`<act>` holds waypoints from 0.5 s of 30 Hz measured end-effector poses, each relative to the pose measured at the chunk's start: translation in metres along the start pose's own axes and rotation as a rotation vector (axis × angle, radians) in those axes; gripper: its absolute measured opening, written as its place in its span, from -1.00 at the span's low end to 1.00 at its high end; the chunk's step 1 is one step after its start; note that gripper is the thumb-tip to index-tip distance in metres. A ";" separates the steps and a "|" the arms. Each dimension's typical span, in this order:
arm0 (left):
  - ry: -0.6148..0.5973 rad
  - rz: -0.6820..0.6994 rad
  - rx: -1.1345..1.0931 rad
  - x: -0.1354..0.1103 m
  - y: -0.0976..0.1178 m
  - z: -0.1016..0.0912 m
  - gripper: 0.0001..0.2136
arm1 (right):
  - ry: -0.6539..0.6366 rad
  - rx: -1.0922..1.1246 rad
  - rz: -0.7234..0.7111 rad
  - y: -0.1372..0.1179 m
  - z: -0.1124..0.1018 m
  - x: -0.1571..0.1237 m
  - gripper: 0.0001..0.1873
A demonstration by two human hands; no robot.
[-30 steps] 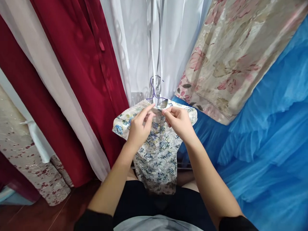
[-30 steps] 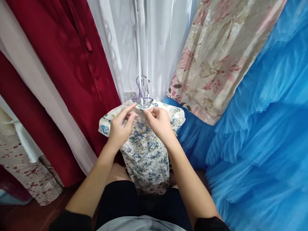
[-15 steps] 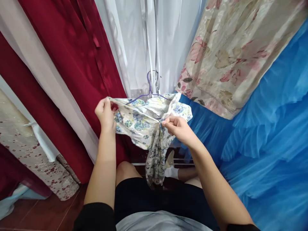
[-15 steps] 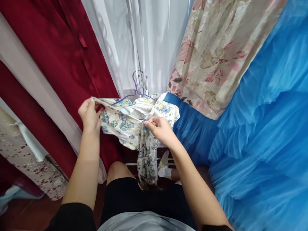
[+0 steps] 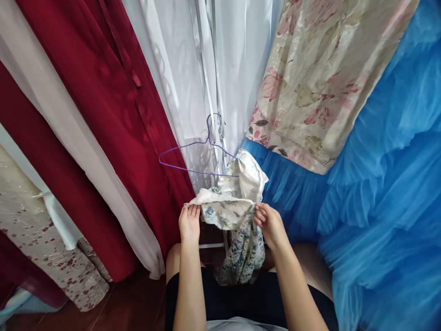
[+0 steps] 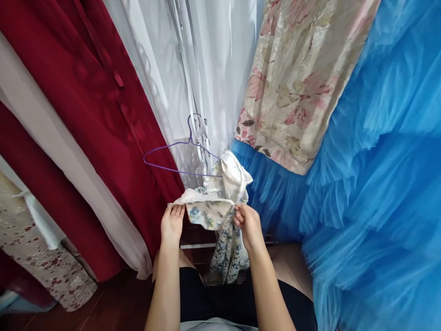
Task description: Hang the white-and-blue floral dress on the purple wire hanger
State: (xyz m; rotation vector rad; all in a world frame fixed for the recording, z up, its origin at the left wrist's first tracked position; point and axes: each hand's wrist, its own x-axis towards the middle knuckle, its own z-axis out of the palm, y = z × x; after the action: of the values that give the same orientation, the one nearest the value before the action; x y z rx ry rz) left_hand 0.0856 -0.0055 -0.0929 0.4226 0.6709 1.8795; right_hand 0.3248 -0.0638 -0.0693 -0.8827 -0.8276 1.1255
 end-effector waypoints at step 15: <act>-0.750 0.254 0.590 -0.144 -0.002 0.092 -0.83 | -0.457 0.051 0.230 0.004 -0.004 -0.048 -0.27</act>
State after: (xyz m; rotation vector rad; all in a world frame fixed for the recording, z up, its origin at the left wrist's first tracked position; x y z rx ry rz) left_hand 0.1957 -0.1139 -0.0196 1.5580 0.6509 1.5372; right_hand 0.3162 -0.1099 -0.0801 -0.6973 -1.0810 1.5775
